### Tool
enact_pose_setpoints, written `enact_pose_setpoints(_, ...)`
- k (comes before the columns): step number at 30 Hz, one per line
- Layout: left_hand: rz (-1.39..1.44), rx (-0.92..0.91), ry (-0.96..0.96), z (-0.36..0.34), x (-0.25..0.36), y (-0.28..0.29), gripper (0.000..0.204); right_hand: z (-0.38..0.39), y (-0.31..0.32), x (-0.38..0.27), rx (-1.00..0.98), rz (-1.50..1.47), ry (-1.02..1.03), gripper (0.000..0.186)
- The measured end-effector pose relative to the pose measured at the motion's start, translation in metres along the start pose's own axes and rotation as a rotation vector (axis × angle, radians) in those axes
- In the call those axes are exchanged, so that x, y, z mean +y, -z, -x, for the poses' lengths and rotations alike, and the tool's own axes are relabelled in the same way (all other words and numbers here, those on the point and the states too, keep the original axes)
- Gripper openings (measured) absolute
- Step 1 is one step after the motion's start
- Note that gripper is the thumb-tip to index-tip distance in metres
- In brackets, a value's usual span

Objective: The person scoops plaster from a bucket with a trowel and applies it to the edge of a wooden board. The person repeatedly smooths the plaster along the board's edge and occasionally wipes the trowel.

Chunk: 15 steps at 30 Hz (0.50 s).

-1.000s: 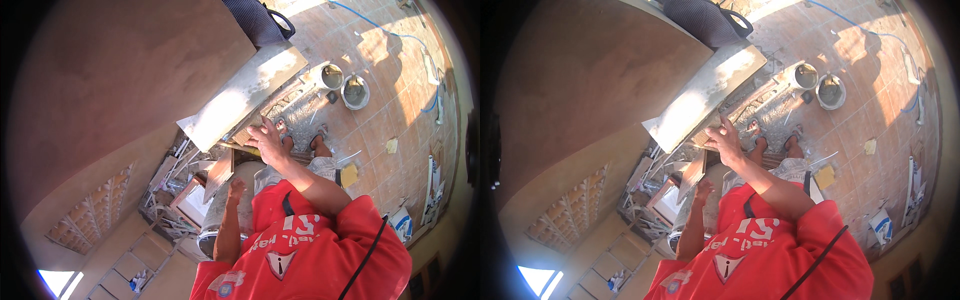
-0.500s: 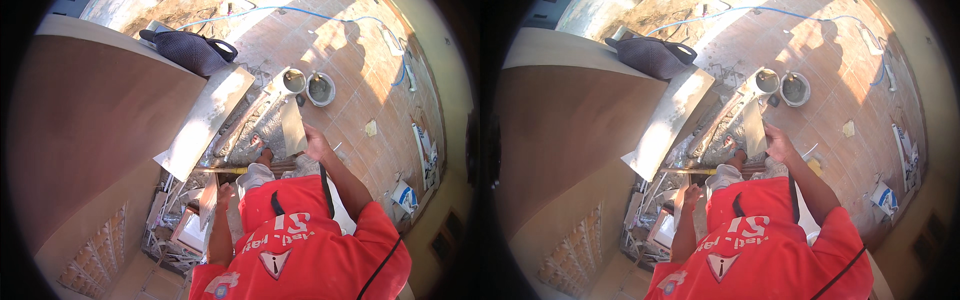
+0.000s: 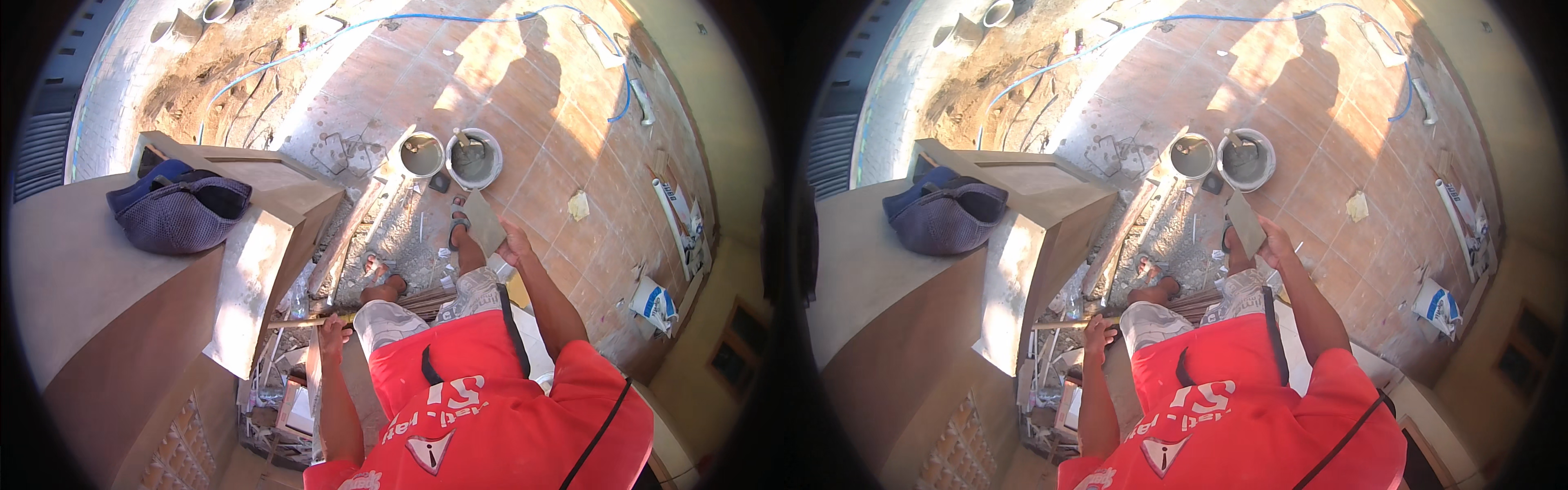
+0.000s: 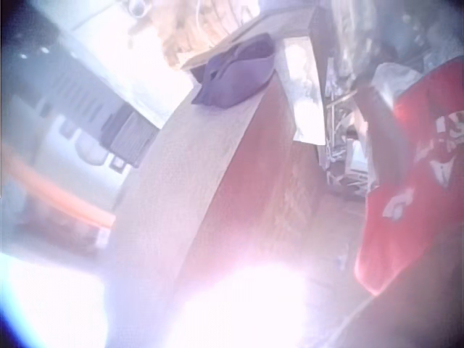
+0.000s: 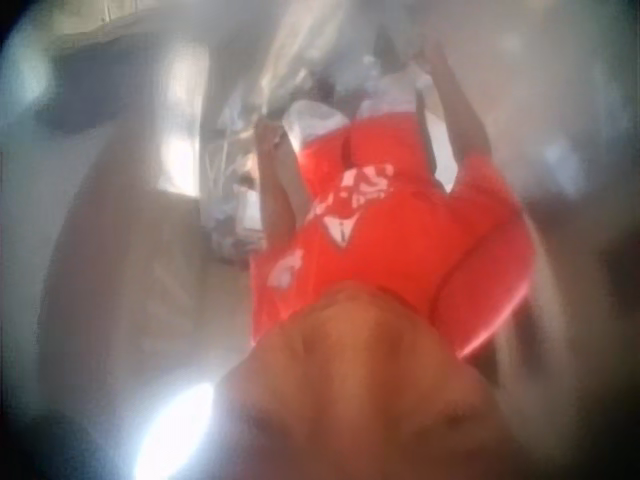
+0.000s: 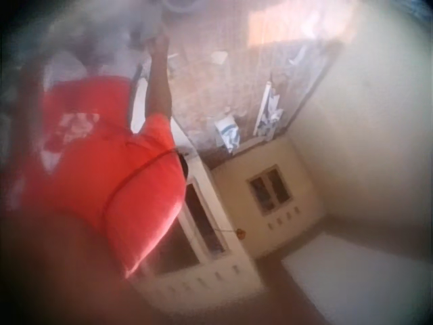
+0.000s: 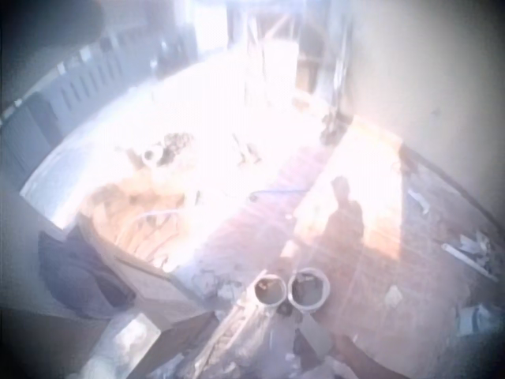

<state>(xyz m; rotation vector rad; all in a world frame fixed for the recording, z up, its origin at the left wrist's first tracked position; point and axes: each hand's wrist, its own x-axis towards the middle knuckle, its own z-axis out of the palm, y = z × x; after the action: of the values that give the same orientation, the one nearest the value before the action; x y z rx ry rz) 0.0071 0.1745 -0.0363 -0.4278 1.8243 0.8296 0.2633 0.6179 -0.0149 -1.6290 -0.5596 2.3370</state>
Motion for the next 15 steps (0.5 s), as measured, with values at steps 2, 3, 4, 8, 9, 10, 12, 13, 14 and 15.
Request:
enact_pose_setpoints(2, -0.044, 0.008, 0.018, 0.006, 0.012, -0.033, 0.05, -0.065, 0.05, -0.005, 0.111, 0.006, -0.008, 0.034)
enact_pose_setpoints(3, -0.055, 0.008, 0.036, 0.016, 0.017, -0.06, 0.049, -0.103, 0.087, -0.009, 0.156, 0.064, -0.014, 0.033)
enact_pose_setpoints(4, -0.07, 0.003, 0.04, 0.023, 0.021, -0.077, 0.048, -0.136, 0.113, 0.001, 0.202, 0.1, -0.039, 0.032)
enact_pose_setpoints(8, -0.087, 0.004, 0.063, 0.027, 0.016, -0.15, 0.047, -0.273, 0.149, -0.001, 0.244, 0.34, 0.001, 0.03)
enact_pose_setpoints(9, -0.081, 0.002, 0.099, 0.037, 0.005, -0.168, 0.047, -0.297, 0.167, 0.003, 0.247, 0.44, -0.008, 0.029)
enact_pose_setpoints(10, -0.121, 0.01, 0.116, 0.034, 0.01, -0.182, 0.047, -0.328, 0.161, 0.002, 0.289, 0.388, -0.015, 0.029)
enact_pose_setpoints(12, -0.203, 0.021, 0.165, 0.037, 0.021, -0.209, 0.047, -0.378, 0.157, 0.002, 0.377, 0.347, -0.033, 0.028)
enact_pose_setpoints(13, -0.216, 0.022, 0.198, 0.044, 0.021, -0.221, 0.048, -0.393, 0.171, 0.009, 0.432, 0.366, -0.054, 0.028)
enact_pose_setpoints(14, -0.235, 0.019, 0.21, 0.04, 0.028, -0.227, 0.048, -0.414, 0.181, 0.009, 0.427, 0.365, -0.055, 0.029)
enact_pose_setpoints(15, -0.239, 0.028, 0.227, 0.042, 0.028, -0.233, 0.048, -0.433, 0.187, 0.014, 0.407, 0.377, -0.059, 0.029)
